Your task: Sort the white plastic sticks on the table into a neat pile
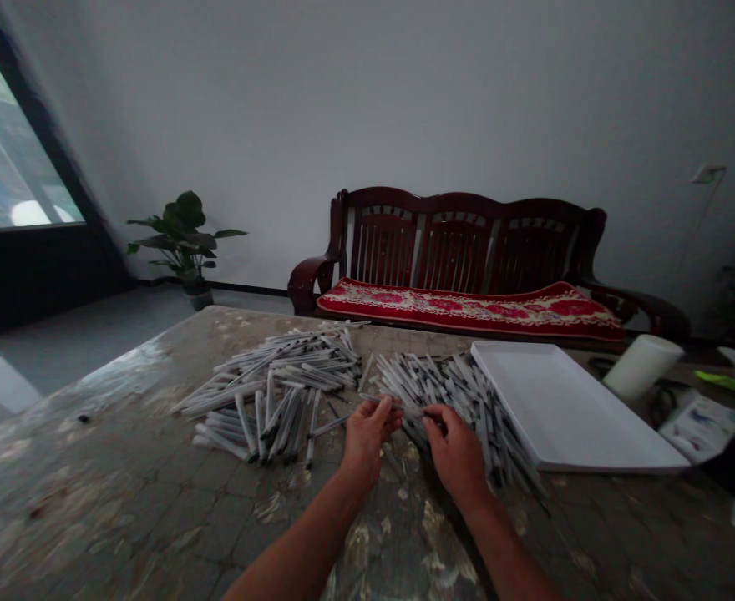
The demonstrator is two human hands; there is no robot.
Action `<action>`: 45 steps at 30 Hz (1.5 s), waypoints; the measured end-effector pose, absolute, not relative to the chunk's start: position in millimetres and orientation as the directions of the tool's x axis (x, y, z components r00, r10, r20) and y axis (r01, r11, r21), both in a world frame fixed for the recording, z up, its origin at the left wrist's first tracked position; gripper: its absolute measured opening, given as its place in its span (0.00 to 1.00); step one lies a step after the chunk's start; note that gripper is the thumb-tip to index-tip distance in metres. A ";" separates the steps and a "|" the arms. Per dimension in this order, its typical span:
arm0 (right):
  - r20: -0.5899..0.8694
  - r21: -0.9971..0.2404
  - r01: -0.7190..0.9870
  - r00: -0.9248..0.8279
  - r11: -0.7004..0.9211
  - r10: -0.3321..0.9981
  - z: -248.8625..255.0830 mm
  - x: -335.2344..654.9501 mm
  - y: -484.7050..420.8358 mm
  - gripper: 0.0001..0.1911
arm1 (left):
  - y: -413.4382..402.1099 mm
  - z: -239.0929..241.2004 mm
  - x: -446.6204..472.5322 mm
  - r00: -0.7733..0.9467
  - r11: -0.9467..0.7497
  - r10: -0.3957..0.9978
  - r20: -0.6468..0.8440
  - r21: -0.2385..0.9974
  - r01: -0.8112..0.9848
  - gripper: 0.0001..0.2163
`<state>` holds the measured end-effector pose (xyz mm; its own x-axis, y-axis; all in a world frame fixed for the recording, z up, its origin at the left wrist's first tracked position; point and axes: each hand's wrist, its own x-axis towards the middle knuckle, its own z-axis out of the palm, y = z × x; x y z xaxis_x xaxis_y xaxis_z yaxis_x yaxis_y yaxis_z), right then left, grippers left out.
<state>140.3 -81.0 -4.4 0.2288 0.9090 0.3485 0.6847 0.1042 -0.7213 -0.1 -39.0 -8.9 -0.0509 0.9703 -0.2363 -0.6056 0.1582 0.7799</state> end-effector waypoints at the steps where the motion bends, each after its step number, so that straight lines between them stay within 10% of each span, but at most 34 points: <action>1: 0.350 -0.717 0.690 0.229 0.102 0.908 -4.2 140.1 -80.8 0.16 | -39.0 -9.0 0.0 -0.050 0.158 0.971 -0.235 0.780 -0.605 0.23; 22: 0.555 -0.398 0.893 0.053 0.209 0.830 -2.6 147.5 -78.0 0.11 | -35.3 -9.3 -4.9 -0.096 0.130 0.970 -0.224 0.808 -0.575 0.20; 29: 0.633 -0.326 0.942 0.154 0.082 0.759 -1.8 177.2 -77.9 0.11 | -17.4 -4.5 -28.8 -0.357 -0.030 0.909 -0.216 0.819 -0.573 0.19; 37: 0.640 -0.238 0.967 0.228 -0.092 0.734 -1.0 192.8 -80.9 0.10 | -19.6 -11.8 -19.7 -0.116 -0.016 0.993 0.001 0.993 -0.121 0.12; 45: 0.520 -0.178 0.846 -0.353 0.503 0.778 4.4 125.2 -98.0 0.19 | -23.9 7.7 -53.9 -0.145 -0.185 0.934 0.328 0.788 0.587 0.12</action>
